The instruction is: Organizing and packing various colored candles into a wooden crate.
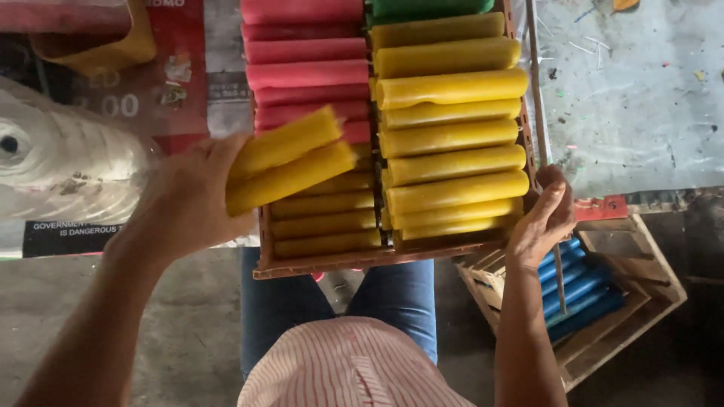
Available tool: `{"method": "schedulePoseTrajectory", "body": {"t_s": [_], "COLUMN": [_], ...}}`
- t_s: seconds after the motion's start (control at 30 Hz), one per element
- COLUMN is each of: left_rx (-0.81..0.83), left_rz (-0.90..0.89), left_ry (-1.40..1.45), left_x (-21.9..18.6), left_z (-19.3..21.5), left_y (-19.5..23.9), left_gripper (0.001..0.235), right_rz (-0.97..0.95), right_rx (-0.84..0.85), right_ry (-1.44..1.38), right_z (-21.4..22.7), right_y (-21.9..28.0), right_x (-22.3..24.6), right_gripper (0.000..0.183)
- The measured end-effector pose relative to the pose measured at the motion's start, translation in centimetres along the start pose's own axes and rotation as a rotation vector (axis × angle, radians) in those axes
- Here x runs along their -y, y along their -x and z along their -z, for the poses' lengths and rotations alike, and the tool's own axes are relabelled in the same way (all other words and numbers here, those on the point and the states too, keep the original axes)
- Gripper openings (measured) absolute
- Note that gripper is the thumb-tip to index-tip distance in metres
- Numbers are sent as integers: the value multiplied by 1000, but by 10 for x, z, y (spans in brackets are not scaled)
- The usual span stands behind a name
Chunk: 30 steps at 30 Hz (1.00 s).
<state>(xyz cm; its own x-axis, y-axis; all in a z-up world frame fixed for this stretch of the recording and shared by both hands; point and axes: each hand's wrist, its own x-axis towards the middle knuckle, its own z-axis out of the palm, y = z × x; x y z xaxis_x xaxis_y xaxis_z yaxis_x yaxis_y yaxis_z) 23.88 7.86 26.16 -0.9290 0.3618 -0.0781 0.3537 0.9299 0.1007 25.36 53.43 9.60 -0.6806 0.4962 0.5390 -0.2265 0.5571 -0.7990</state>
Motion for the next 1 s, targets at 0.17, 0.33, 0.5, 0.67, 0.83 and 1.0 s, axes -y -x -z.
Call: {"method": "schedulePoseTrajectory", "body": {"t_s": [0.17,0.33,0.5,0.67,0.83,1.0], "left_rx": [-94,-81,-76,-280,-468,-404], "left_rz": [-325,-403,-349,-367,-360,-244], "left_ry": [432,410,267,119,76,451], "left_x": [-77,-122,-149,-159,-150,-94], "left_z": [41,-27,-56,-54,-53,-50], "left_y": [-47,-125,-164,-163,-146,-95], "left_gripper": [87,93,90,83,67,61], "right_rz": [-82,-96,-93,-138,-184,-19], "right_rx": [7,6,2,10,-62,-27], "right_ry": [-46,-36,-30,-38,-161,-95], "right_z": [4,7,6,8,-1,2], "right_y": [2,3,3,7,7,0], "right_x": [-9,-12,-19,-31,-5,-19], "right_gripper": [46,44,45,45,45,49]}}
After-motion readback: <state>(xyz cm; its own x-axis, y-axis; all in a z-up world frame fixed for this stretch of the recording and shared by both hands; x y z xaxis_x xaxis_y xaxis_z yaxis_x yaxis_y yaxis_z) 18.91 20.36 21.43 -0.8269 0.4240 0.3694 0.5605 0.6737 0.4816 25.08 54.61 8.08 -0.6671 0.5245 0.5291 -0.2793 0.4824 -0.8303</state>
